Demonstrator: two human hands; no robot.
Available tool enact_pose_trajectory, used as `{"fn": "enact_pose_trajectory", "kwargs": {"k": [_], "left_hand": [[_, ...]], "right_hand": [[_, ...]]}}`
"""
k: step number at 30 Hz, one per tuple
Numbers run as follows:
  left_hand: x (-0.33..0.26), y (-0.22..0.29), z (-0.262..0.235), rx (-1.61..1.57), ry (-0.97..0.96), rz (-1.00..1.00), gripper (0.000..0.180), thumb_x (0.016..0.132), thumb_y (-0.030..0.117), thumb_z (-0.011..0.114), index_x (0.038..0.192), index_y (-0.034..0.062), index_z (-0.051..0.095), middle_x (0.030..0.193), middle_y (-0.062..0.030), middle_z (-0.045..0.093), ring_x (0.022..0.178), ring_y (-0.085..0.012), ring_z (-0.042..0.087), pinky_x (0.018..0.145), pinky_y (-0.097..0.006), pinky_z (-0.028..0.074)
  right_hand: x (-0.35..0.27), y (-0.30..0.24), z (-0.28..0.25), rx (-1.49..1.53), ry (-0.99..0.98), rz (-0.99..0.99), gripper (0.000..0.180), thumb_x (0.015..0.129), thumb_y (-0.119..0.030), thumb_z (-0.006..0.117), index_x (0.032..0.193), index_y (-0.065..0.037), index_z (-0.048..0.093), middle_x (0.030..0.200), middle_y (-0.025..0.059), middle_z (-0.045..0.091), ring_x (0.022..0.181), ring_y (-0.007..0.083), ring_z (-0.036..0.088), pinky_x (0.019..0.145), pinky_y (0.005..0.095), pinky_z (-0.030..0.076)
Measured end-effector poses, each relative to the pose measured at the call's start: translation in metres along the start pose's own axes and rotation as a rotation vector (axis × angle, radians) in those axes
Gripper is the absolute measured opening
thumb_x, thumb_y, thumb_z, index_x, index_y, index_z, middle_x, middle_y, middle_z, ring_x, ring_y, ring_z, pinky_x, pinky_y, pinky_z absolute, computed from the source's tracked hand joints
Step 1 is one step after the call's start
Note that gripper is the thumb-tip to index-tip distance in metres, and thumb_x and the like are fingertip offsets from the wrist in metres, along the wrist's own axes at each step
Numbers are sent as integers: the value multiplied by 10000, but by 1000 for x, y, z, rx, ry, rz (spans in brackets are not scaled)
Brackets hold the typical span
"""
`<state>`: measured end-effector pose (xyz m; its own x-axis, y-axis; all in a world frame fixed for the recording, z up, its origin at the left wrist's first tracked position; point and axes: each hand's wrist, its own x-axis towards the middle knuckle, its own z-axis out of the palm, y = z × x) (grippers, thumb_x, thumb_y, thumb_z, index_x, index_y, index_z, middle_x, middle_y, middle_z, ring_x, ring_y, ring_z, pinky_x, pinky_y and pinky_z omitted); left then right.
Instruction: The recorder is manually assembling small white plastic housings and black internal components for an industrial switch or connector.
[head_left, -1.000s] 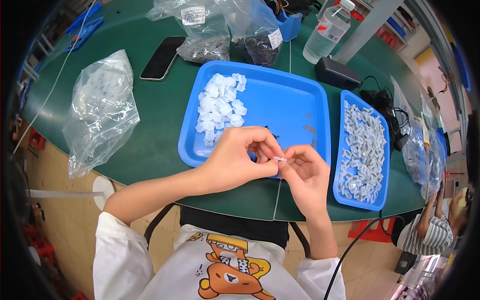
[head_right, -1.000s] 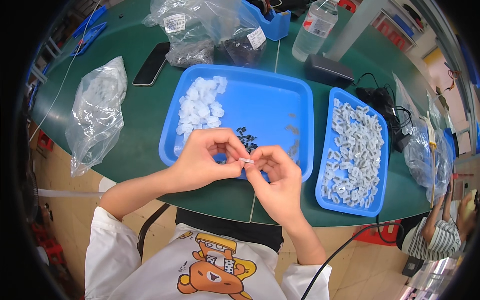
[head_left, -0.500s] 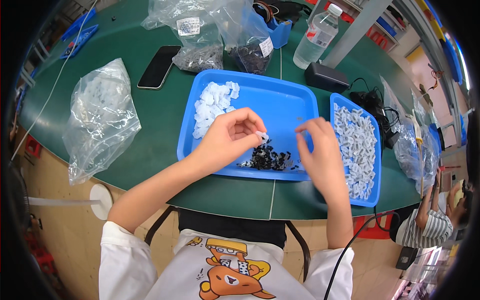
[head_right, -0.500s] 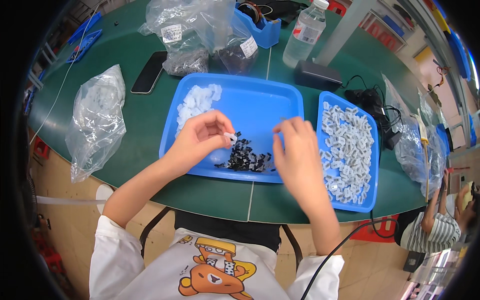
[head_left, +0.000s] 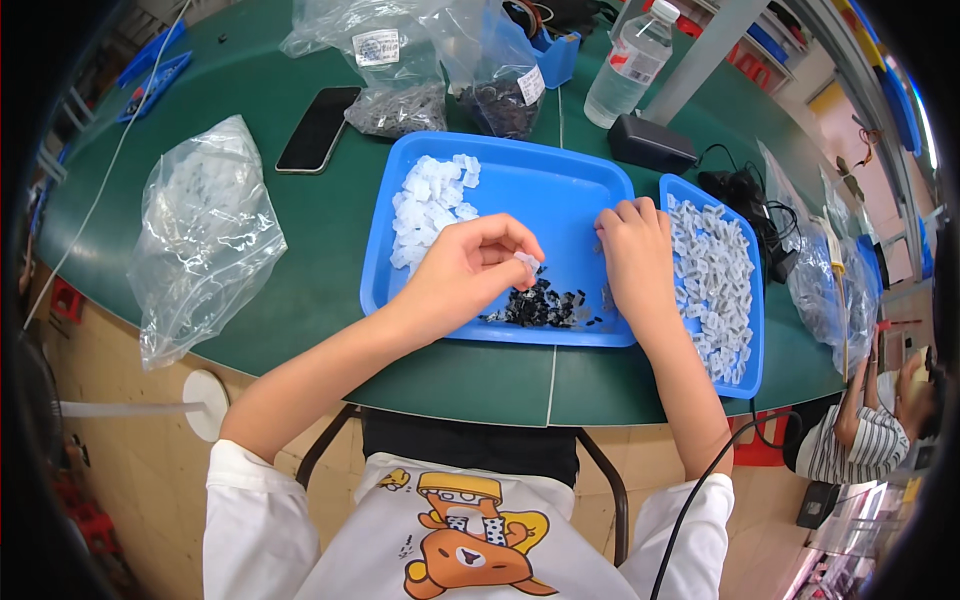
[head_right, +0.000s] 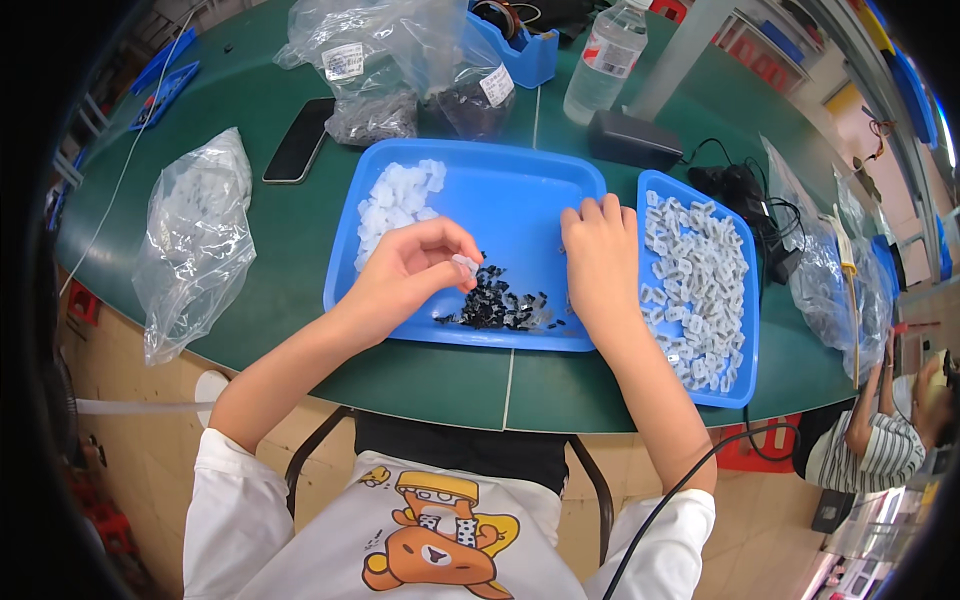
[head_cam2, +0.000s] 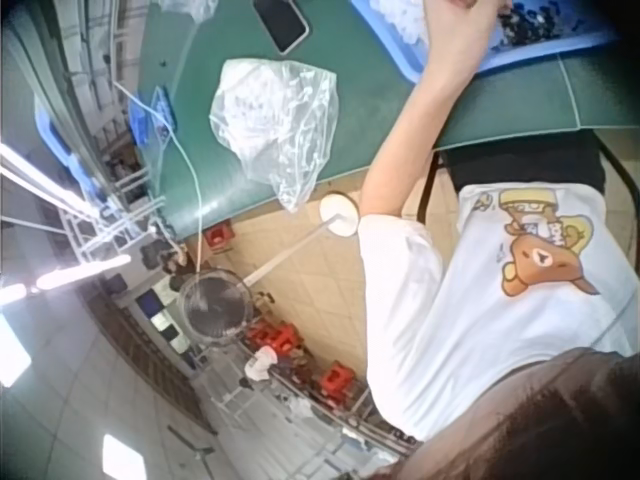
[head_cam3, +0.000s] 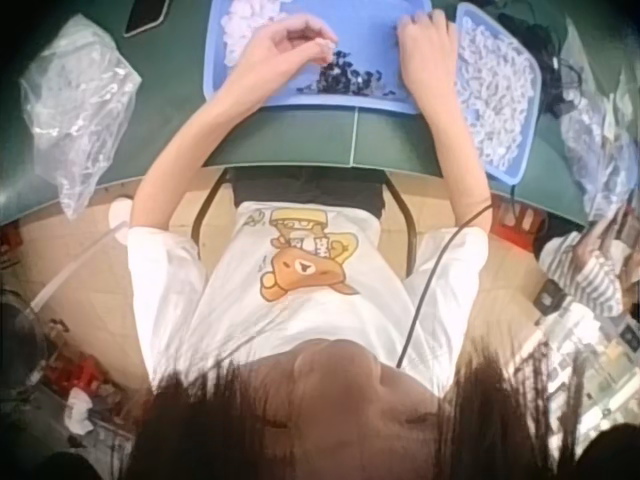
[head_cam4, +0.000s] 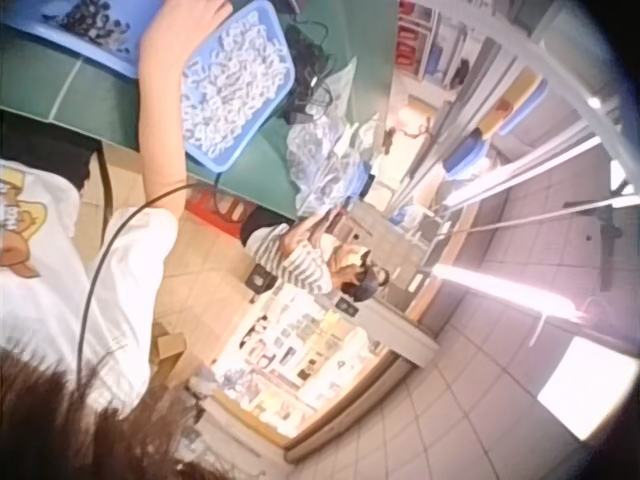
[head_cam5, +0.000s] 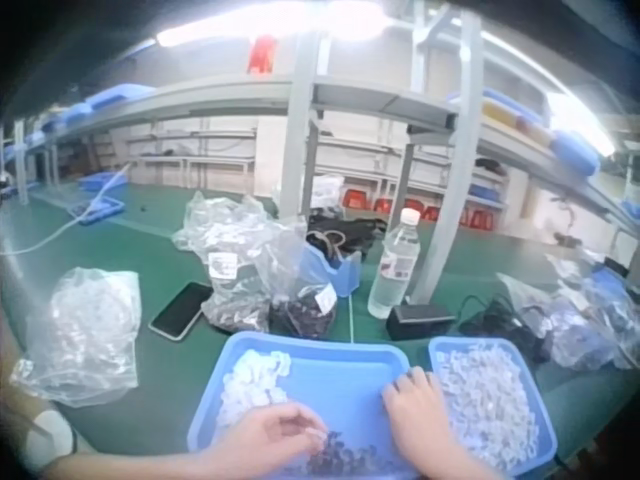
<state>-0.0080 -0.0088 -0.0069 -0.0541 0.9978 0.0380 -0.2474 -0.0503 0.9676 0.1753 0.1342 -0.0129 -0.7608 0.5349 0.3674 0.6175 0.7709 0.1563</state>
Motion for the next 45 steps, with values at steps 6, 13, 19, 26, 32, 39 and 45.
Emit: {"fn": "enact_pose_trajectory", "kwargs": {"k": [6,13,19,26,32,39,45], "left_hand": [[-1,-2,2,11,-22,19,79,884,31,596,956,3,614,923,-39,582,845,-118,589,791,-277,480],[-1,-2,4,2,30,-34,149,887,36,610,1033,6,614,973,-28,580,856,-102,582,800,-254,469],[-2,-3,1,14,100,-27,235,848,-5,667,1077,2,614,1058,-40,591,923,-105,589,836,-255,491],[-5,-6,8,46,84,66,218,844,4,671,1057,-26,634,1033,-56,622,918,-116,633,817,-242,534],[-9,7,16,239,63,3,316,857,8,687,1165,-31,628,1073,-92,656,948,-123,640,862,-259,529],[-10,1,15,458,95,225,276,833,20,694,1107,4,664,979,-106,704,864,-162,693,776,-272,562],[-12,2,18,551,130,304,263,820,36,710,1082,24,686,923,-118,711,811,-183,709,730,-278,569]], "right_hand": [[-2,5,6,-7,67,12,38,797,-43,641,824,-28,619,839,97,610,920,287,537,900,413,396],[-7,-17,-18,338,210,93,127,748,43,630,871,12,627,806,141,595,895,302,530,863,386,416],[-21,-46,-50,1191,81,376,141,857,-42,679,994,-9,691,902,109,680,892,187,597,796,314,472],[-32,-46,-39,1698,-104,541,115,892,-54,680,979,21,679,971,57,669,923,114,589,817,262,477],[-36,-47,-40,1743,-126,550,127,902,-60,673,1007,10,658,980,50,656,934,98,592,809,239,479],[-38,-47,-37,1751,-97,520,121,915,-50,655,1016,13,632,989,52,649,932,98,606,831,237,483],[-39,-48,-35,1737,-58,550,122,920,-46,648,1024,14,622,996,54,642,937,101,605,846,239,479]]}}
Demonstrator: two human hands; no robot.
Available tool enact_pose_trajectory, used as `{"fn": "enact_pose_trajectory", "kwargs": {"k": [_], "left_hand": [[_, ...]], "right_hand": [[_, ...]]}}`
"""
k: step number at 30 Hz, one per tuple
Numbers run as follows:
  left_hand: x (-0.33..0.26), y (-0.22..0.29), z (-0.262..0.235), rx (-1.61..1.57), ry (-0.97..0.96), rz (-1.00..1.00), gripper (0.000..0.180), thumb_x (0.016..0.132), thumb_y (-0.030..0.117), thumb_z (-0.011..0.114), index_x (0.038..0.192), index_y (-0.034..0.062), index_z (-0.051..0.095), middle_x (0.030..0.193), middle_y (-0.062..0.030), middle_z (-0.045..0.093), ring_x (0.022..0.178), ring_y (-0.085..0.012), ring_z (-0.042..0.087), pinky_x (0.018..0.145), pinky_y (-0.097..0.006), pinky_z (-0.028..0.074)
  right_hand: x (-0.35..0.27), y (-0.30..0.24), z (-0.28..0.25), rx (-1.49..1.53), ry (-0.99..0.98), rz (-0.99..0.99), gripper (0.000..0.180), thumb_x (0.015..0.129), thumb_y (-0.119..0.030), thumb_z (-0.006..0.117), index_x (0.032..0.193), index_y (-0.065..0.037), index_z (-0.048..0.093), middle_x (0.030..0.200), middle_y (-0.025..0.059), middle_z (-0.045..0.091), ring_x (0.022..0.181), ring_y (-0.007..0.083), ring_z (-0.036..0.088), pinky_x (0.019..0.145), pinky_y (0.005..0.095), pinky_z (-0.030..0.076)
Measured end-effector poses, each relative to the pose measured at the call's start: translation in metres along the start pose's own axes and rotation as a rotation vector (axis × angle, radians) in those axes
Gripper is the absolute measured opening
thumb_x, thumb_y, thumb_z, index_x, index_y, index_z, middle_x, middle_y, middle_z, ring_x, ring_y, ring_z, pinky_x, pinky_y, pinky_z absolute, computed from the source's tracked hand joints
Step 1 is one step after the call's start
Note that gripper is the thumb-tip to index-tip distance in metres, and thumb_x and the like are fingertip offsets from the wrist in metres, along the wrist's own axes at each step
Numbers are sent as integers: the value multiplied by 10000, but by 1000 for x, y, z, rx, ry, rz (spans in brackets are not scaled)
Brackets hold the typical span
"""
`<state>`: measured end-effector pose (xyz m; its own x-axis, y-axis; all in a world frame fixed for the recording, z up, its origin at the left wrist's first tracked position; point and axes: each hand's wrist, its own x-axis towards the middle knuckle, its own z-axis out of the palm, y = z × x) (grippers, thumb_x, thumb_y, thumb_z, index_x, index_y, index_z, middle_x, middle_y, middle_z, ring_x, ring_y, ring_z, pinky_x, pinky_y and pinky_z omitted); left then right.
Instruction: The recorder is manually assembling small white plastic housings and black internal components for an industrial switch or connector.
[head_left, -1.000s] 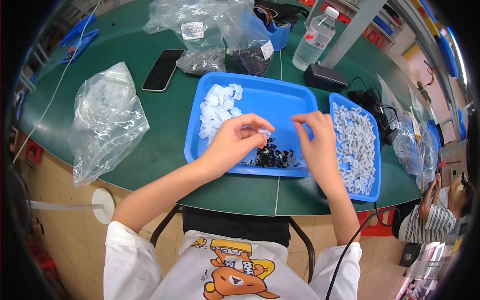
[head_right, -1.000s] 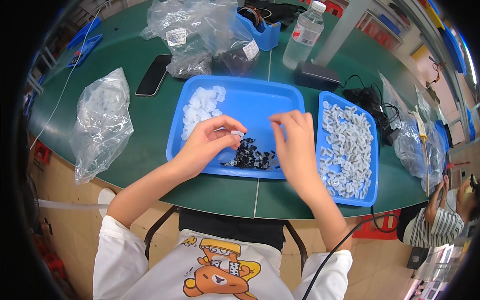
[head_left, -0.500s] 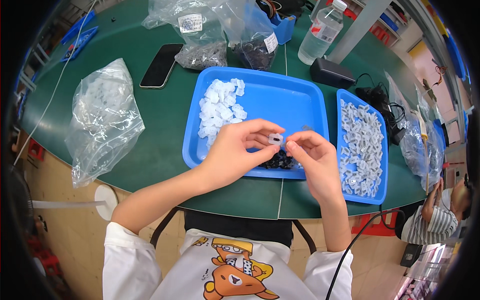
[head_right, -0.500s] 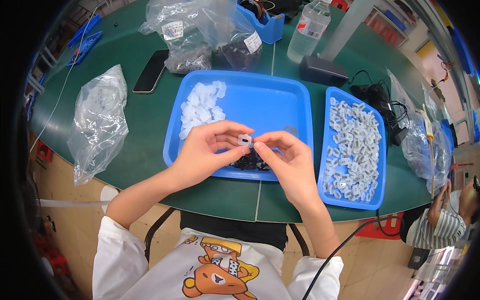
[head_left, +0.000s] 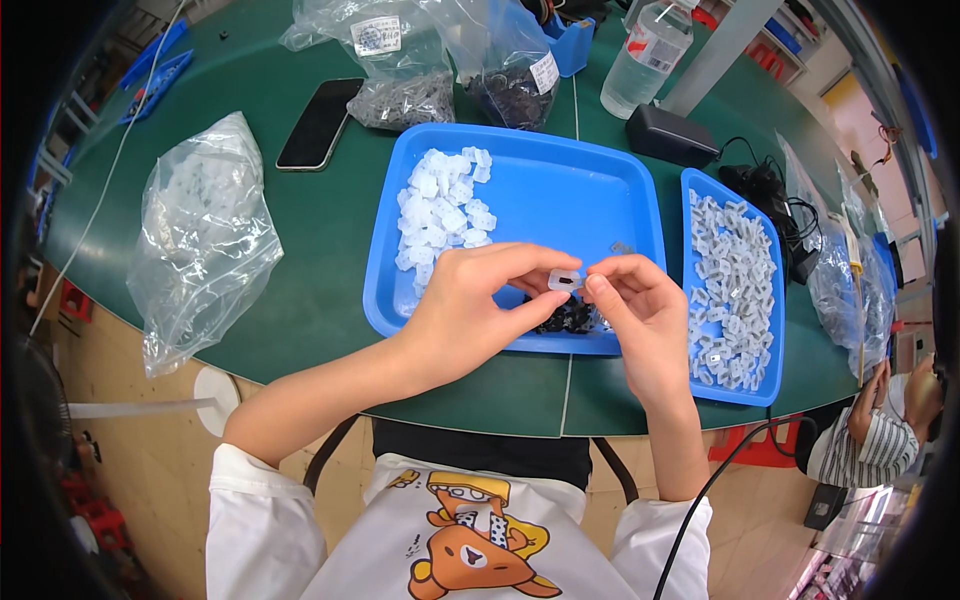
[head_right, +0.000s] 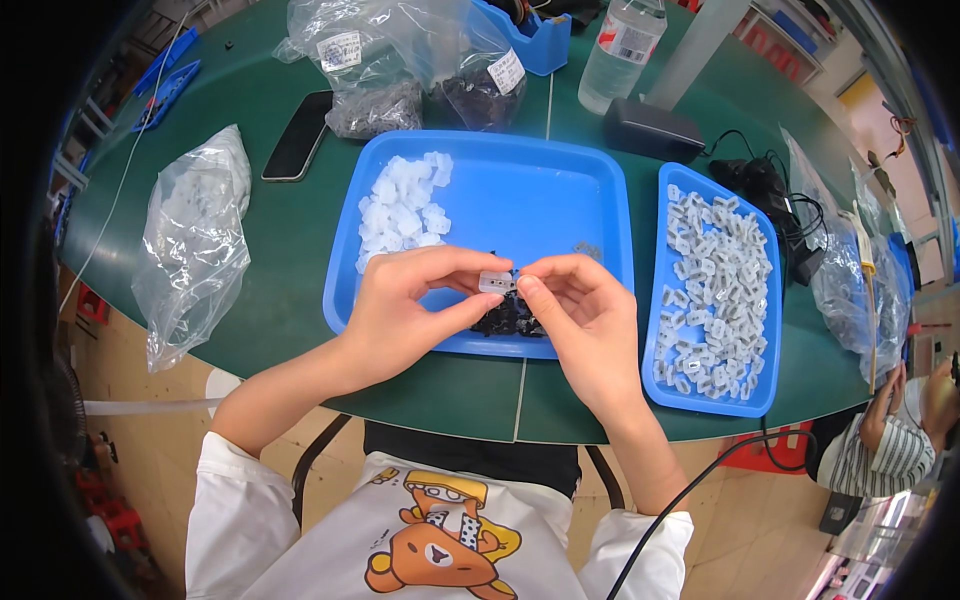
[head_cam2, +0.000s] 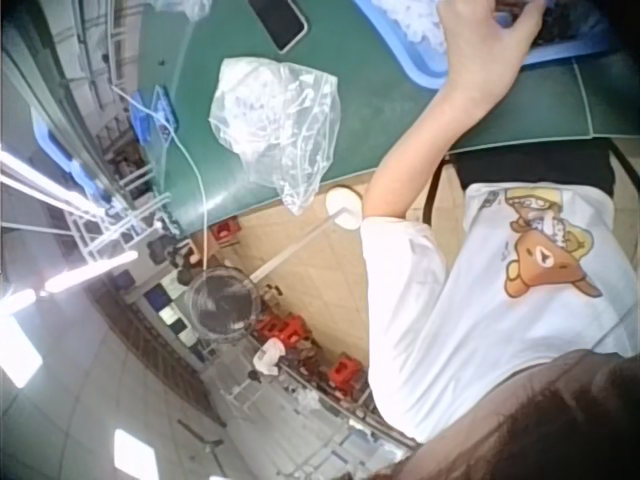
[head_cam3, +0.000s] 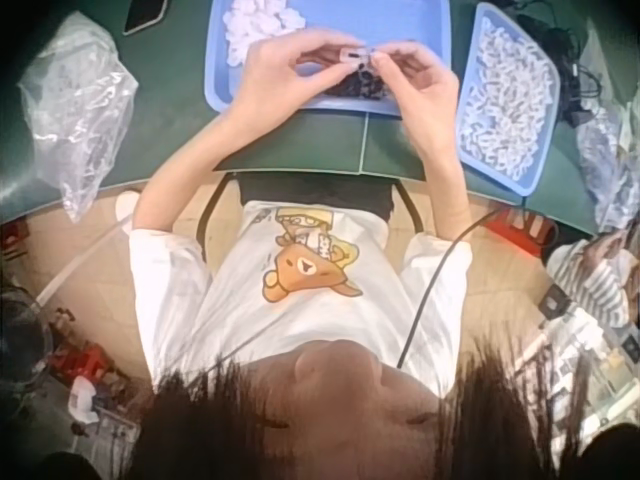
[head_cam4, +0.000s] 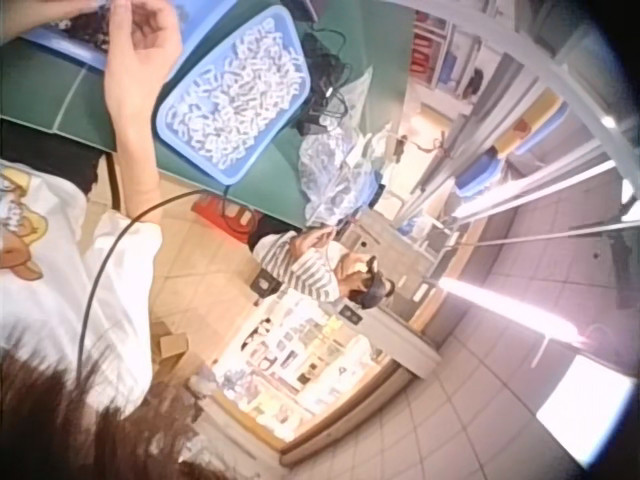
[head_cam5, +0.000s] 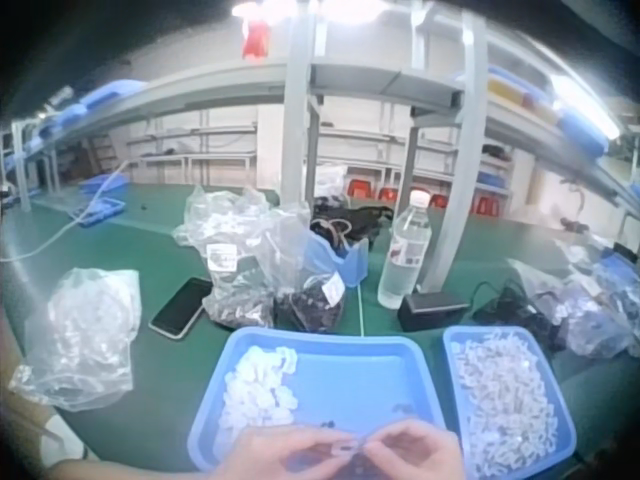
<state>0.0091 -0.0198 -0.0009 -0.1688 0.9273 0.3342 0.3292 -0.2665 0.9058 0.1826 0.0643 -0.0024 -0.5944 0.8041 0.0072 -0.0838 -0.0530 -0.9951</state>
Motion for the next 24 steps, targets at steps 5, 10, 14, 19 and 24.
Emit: {"fn": "enact_pose_trajectory", "kwargs": {"k": [5,10,14,19,24], "left_hand": [[-1,-1,1,-18,10,0,277,816,45,722,1091,31,696,902,-115,713,795,-175,707,721,-275,568],[-2,-5,3,-92,31,-9,285,807,46,735,1090,29,702,889,-107,717,779,-158,702,719,-267,564],[-4,-5,4,-124,49,-18,290,801,45,743,1088,31,707,872,-96,715,773,-149,701,711,-258,559],[-5,-2,1,-53,5,5,307,788,-3,752,1091,19,710,947,-105,713,788,-133,674,697,-245,544],[-6,-2,0,49,19,112,300,773,3,763,1069,23,718,899,-110,717,741,-153,681,661,-244,540]], "right_hand": [[-2,-2,1,10,10,-7,126,920,-42,648,1025,20,617,998,62,639,942,107,606,855,244,476],[-5,3,5,49,50,-59,128,915,-28,651,1025,26,614,995,67,637,949,112,606,860,250,476],[-6,6,8,85,49,-98,126,914,-20,649,1023,29,611,1000,69,638,949,114,609,857,249,478],[-6,5,4,95,33,-48,120,906,-13,658,1012,34,631,980,66,658,917,108,615,819,236,486],[-6,3,4,86,30,-72,98,886,-6,679,976,31,663,942,61,674,876,99,619,776,224,491]]}}
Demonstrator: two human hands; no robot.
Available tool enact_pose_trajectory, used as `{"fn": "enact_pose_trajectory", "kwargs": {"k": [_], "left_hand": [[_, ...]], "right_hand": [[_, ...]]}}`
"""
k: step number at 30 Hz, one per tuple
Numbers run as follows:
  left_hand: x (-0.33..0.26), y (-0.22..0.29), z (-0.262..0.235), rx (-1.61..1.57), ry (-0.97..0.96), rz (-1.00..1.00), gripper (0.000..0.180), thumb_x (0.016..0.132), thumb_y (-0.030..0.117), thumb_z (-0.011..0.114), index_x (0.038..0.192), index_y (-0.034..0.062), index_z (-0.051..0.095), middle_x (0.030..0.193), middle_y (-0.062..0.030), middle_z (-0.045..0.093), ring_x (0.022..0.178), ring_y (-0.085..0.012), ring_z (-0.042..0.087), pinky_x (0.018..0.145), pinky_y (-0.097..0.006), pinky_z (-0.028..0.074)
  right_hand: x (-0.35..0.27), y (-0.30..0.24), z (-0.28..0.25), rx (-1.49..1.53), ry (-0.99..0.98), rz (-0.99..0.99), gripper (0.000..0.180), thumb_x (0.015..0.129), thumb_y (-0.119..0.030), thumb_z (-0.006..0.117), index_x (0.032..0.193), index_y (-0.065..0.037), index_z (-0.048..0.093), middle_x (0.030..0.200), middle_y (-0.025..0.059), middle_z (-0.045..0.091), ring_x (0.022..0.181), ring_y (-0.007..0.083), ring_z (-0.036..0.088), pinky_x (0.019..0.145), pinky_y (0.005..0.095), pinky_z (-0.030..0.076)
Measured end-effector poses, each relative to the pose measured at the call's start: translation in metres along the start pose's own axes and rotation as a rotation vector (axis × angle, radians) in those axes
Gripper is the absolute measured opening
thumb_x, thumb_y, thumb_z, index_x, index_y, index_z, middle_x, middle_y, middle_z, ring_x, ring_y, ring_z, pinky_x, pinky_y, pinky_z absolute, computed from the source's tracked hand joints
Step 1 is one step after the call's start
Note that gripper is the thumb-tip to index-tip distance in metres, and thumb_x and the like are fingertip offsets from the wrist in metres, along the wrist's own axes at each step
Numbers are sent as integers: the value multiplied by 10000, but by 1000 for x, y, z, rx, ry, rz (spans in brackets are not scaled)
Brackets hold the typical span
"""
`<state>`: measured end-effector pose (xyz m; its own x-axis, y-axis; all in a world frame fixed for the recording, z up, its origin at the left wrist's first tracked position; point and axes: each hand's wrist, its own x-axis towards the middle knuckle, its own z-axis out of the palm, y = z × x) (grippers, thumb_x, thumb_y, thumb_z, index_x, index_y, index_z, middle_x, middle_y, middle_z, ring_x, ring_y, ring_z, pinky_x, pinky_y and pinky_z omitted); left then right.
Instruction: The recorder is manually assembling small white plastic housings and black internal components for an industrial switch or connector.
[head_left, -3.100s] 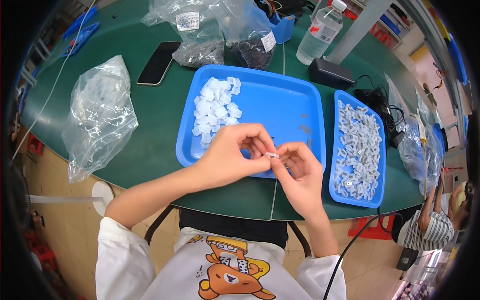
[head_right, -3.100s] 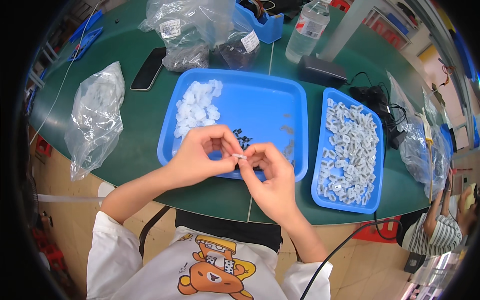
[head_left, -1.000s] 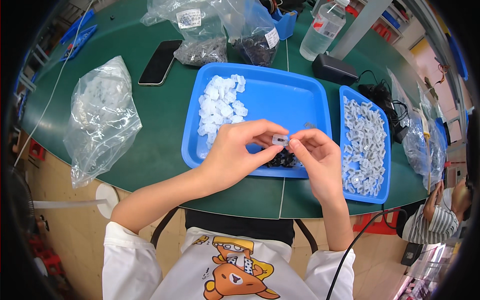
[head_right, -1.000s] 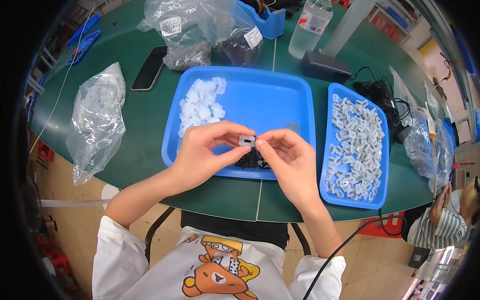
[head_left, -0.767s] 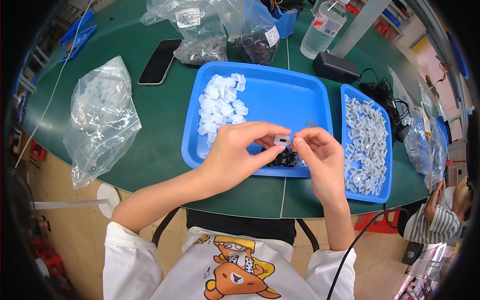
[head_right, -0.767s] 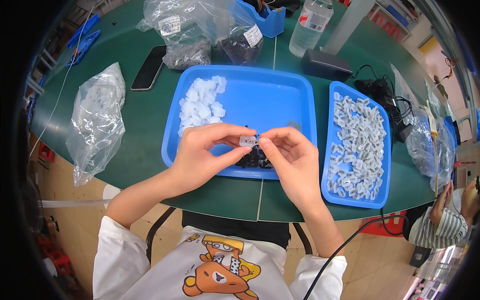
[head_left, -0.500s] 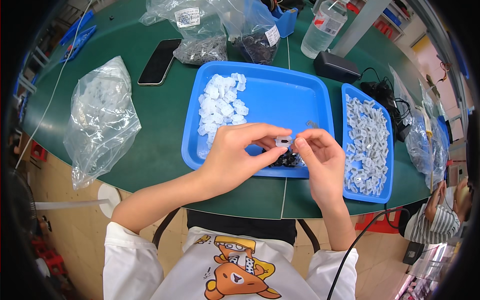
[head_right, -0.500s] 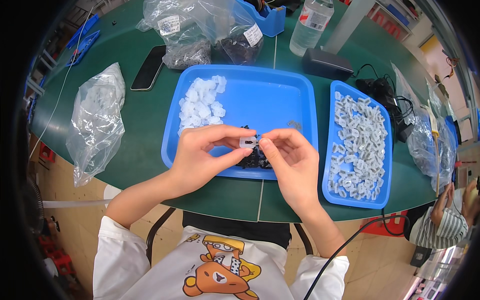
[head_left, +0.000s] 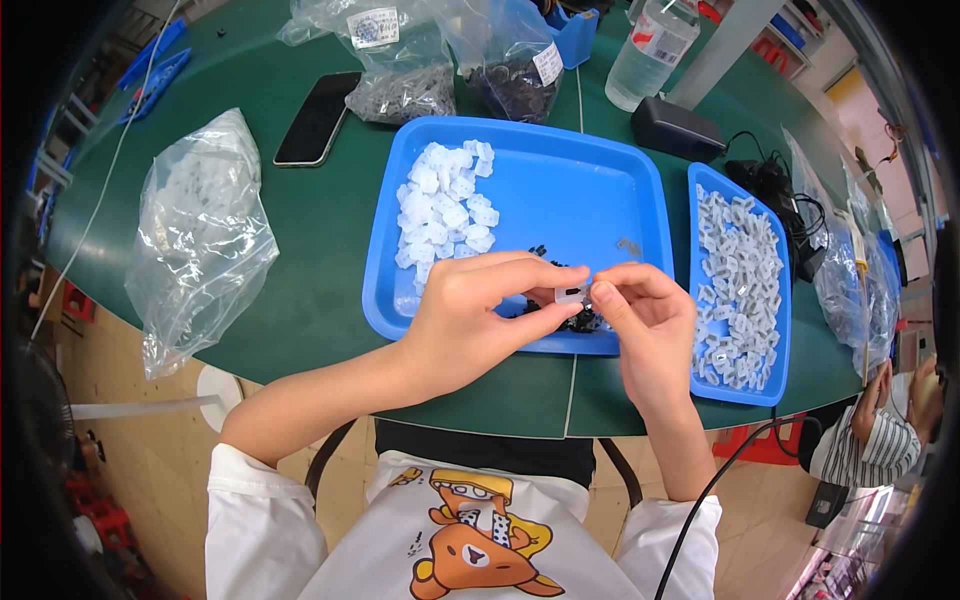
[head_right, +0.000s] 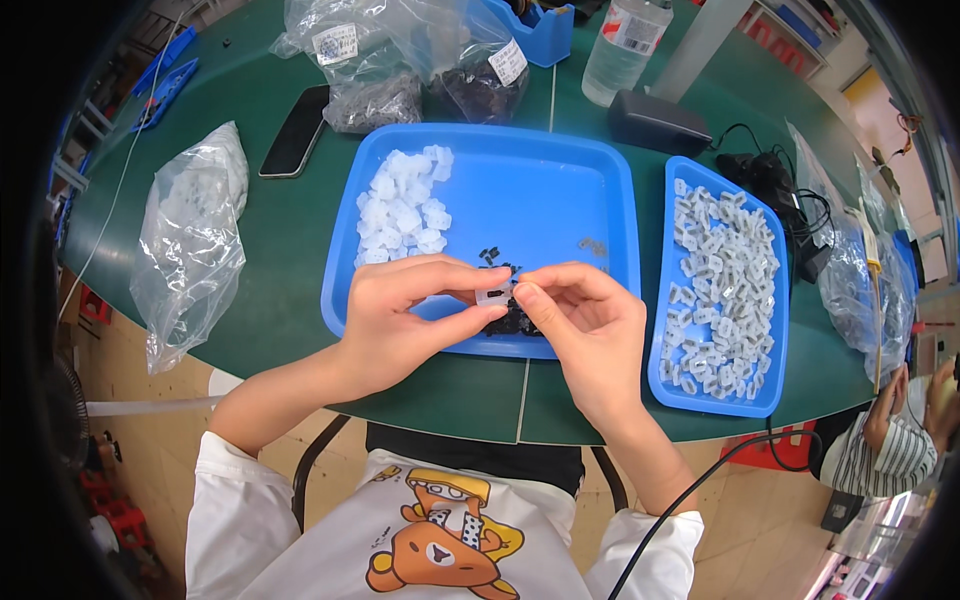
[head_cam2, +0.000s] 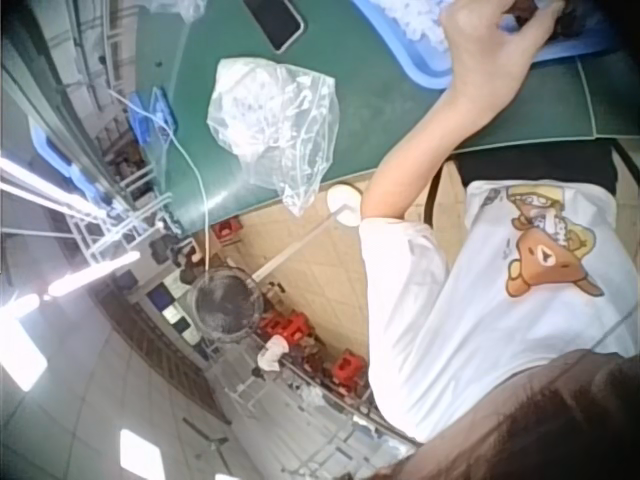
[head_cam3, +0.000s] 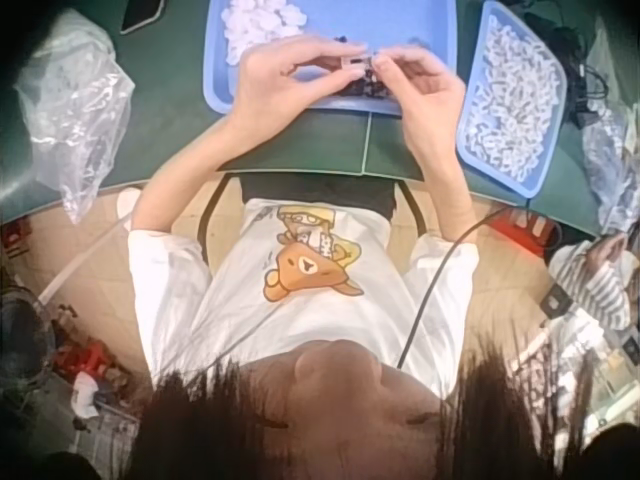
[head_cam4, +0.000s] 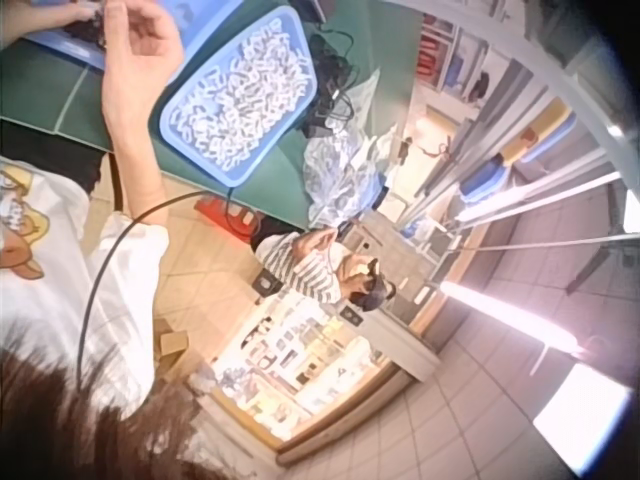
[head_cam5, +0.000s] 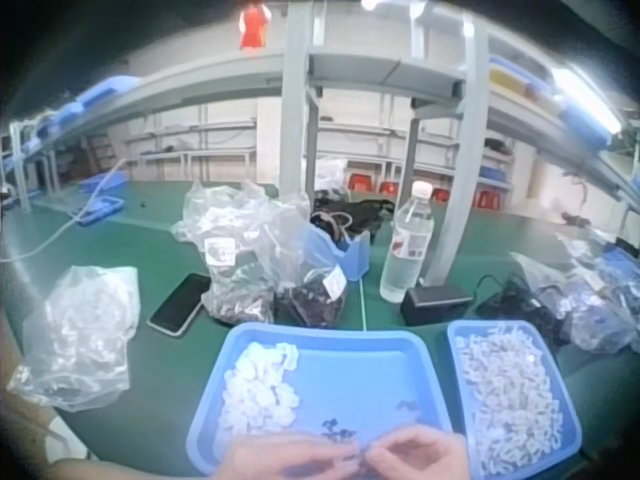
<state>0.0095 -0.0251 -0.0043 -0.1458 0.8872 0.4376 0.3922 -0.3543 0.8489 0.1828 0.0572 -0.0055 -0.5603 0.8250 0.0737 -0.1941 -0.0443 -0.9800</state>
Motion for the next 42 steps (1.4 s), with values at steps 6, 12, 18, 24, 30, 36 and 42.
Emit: {"fn": "enact_pose_trajectory", "kwargs": {"k": [6,12,18,24,30,36,42], "left_hand": [[1,0,-1,-91,-24,-39,307,784,-20,748,1088,6,706,936,-118,713,780,-147,678,696,-250,557],[2,5,-3,-332,-65,-244,319,805,-43,728,1119,-9,689,980,-119,701,827,-148,679,741,-252,561],[2,6,-5,-274,-81,-223,331,793,-39,741,1119,-5,692,966,-120,702,816,-142,683,722,-242,557],[2,4,-5,-173,-73,-123,338,771,-35,762,1101,10,705,919,-112,707,774,-128,675,694,-231,554],[3,8,-8,-231,-101,-154,336,761,-43,768,1089,-3,705,937,-117,705,777,-129,673,709,-238,562],[5,8,-9,-417,-120,-230,338,749,-59,771,1079,-24,701,965,-130,703,816,-142,682,726,-248,567],[5,7,-9,-328,-119,-154,329,741,-58,775,1060,-3,717,926,-113,712,775,-140,680,685,-241,553]], "right_hand": [[1,-1,-2,50,-11,-4,107,872,0,693,973,30,679,940,65,679,861,98,619,758,222,493],[1,0,-5,113,-36,31,101,869,-1,697,963,28,679,939,68,677,857,105,622,762,227,496],[2,0,-6,124,-51,52,86,865,2,699,945,23,676,937,74,676,853,112,626,760,232,500],[2,-3,-7,115,-70,51,101,855,21,700,953,30,676,932,88,676,856,126,633,767,239,506],[3,-2,-9,184,-112,42,103,848,34,699,950,34,681,927,99,676,853,138,641,762,242,510],[1,-4,-11,195,-117,57,109,844,45,697,951,36,677,930,103,675,849,141,644,752,242,513],[-1,-7,-11,180,-114,55,116,844,55,693,957,36,672,933,102,673,858,140,641,759,249,514]]}}
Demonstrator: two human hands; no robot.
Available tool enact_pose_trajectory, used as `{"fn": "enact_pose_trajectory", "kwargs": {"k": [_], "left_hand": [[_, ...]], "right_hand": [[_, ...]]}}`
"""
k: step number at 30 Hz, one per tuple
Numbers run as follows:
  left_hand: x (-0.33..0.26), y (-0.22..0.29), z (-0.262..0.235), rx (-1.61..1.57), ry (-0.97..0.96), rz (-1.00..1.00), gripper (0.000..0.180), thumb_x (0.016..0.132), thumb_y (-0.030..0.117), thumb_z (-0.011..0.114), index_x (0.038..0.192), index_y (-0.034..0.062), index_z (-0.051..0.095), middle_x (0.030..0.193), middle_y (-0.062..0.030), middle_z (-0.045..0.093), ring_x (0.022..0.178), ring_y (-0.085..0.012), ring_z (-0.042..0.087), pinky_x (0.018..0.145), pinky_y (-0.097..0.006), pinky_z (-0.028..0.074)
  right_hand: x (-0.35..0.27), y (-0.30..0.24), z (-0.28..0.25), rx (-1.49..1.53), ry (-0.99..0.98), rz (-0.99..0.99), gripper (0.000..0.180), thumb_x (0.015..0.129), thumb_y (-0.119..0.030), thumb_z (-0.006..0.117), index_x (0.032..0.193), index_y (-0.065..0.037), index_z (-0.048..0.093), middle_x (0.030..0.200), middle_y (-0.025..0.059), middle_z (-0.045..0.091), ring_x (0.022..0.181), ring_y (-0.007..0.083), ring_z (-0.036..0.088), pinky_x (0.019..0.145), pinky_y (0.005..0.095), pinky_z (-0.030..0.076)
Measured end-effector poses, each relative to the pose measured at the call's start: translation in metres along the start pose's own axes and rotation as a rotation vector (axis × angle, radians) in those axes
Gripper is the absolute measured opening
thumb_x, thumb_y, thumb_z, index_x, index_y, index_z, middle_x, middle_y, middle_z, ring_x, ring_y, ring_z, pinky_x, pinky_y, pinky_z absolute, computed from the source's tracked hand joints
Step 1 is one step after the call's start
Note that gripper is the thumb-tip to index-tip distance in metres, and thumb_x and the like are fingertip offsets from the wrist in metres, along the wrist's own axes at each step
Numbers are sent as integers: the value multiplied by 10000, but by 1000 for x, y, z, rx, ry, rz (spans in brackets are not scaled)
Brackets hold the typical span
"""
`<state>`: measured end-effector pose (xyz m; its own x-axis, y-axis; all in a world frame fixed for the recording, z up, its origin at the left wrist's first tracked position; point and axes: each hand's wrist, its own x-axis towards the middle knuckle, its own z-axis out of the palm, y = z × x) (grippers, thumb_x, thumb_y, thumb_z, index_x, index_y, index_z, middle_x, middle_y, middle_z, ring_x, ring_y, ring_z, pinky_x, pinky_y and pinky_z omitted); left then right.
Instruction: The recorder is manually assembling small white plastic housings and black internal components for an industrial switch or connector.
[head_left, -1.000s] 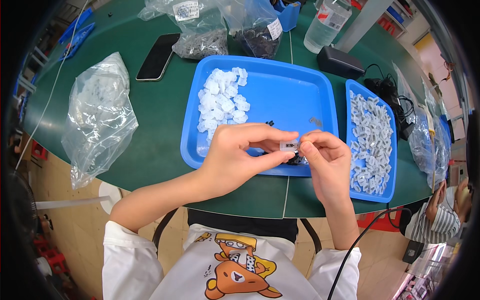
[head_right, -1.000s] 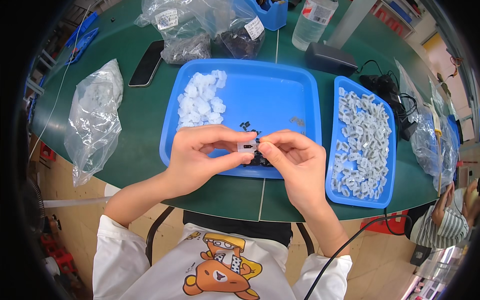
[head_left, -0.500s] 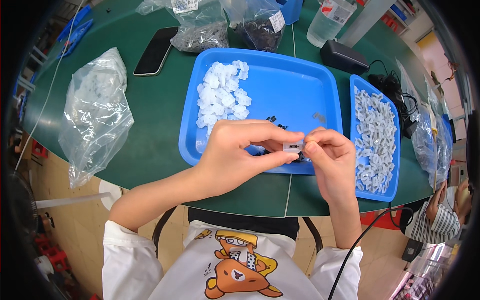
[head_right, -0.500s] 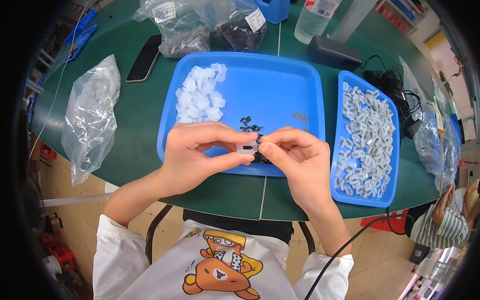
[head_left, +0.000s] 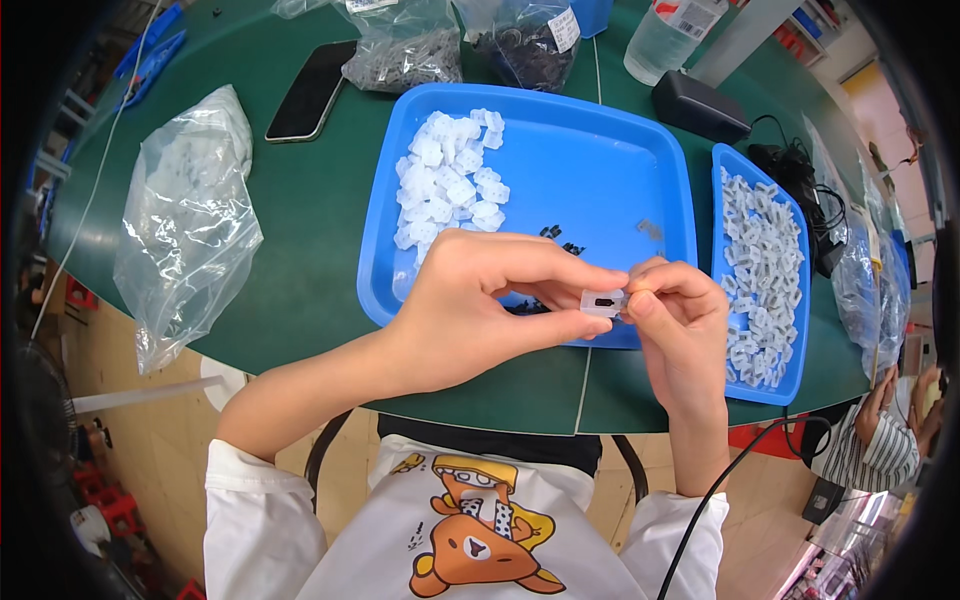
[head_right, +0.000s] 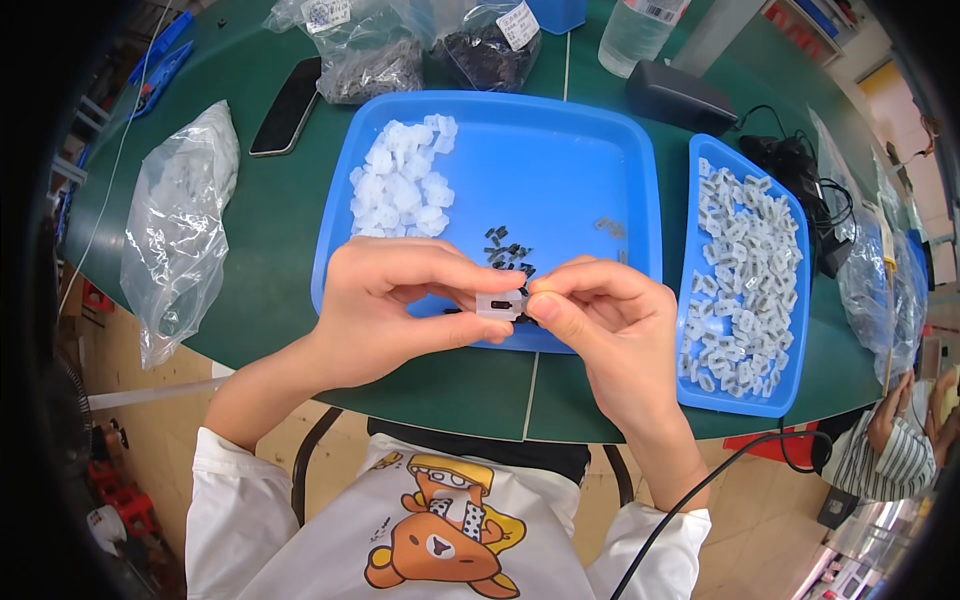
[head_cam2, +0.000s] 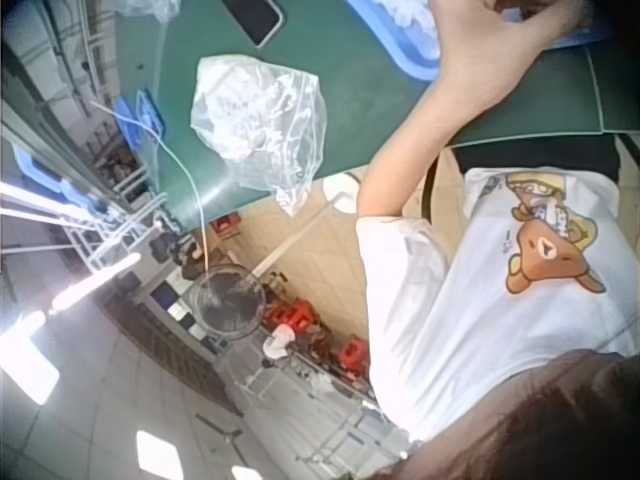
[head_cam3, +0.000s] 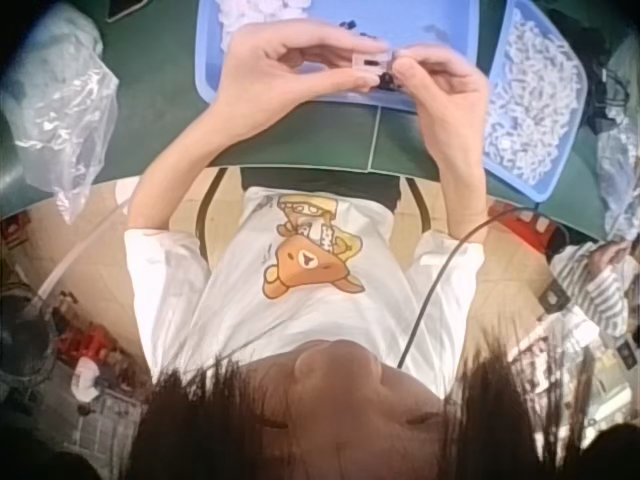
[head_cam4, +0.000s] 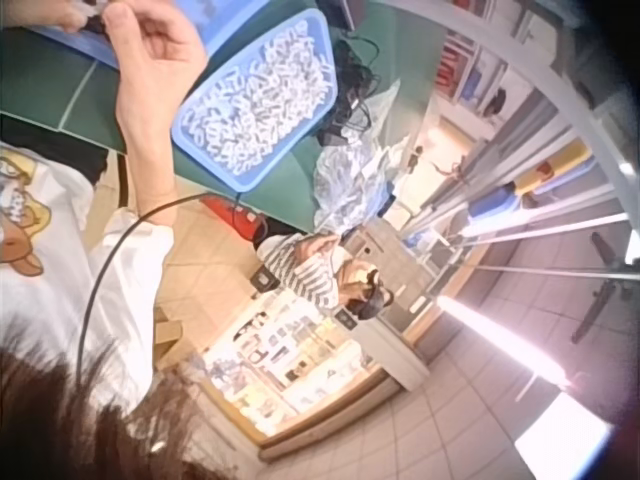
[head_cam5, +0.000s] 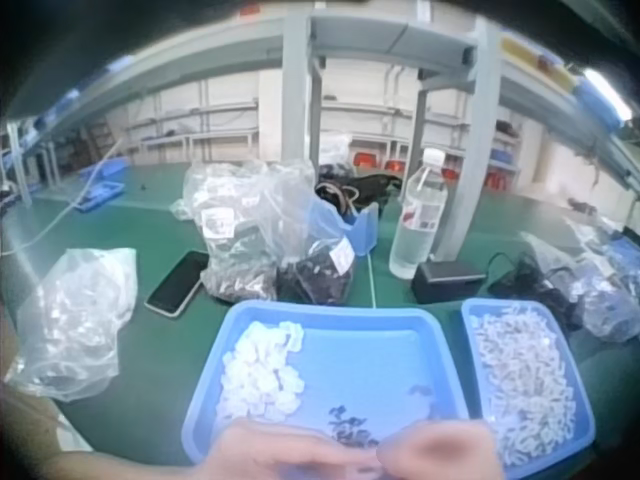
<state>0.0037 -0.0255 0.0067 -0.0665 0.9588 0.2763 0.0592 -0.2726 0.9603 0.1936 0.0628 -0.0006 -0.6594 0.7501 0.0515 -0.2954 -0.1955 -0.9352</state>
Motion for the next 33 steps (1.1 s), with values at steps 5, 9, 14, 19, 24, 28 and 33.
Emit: {"fn": "enact_pose_trajectory", "kwargs": {"k": [5,9,14,19,24,28,33], "left_hand": [[0,-7,3,306,70,237,307,730,-15,791,1030,22,734,816,-83,715,690,-140,670,593,-230,522],[1,-9,5,396,103,302,294,736,1,790,1024,26,735,802,-83,714,675,-148,672,557,-234,509],[0,-14,8,426,131,342,281,731,7,795,1005,24,734,799,-83,712,664,-158,674,538,-238,506],[-1,-19,11,472,167,414,288,720,12,804,999,25,732,792,-83,708,646,-160,671,523,-238,505],[1,-8,7,498,109,326,299,724,4,797,1015,24,733,811,-89,713,654,-154,671,553,-238,519],[3,-3,3,361,77,239,300,732,1,791,1025,13,732,839,-93,720,672,-151,670,583,-239,523],[3,-2,0,283,57,186,303,726,-6,792,1024,9,733,853,-95,725,690,-155,673,600,-243,519]], "right_hand": [[1,3,6,-147,24,-117,128,835,81,688,955,40,672,916,105,660,874,151,626,796,269,502],[0,4,7,-195,42,-141,144,823,101,688,957,52,670,916,110,653,860,153,617,797,279,495],[1,7,6,-206,26,-147,146,822,97,694,960,57,671,911,110,653,848,142,615,757,256,495],[0,7,8,-218,33,-147,138,826,88,697,957,49,676,905,109,654,845,137,617,740,243,496],[1,9,6,-162,5,-150,145,852,77,667,993,48,651,944,103,652,848,133,618,750,254,500],[1,-1,7,18,-16,18,169,898,-3,636,1064,22,618,972,76,639,884,120,597,773,258,480],[1,-3,5,106,-96,138,200,922,-72,628,1107,-3,597,950,43,607,868,101,551,756,251,443]]}}
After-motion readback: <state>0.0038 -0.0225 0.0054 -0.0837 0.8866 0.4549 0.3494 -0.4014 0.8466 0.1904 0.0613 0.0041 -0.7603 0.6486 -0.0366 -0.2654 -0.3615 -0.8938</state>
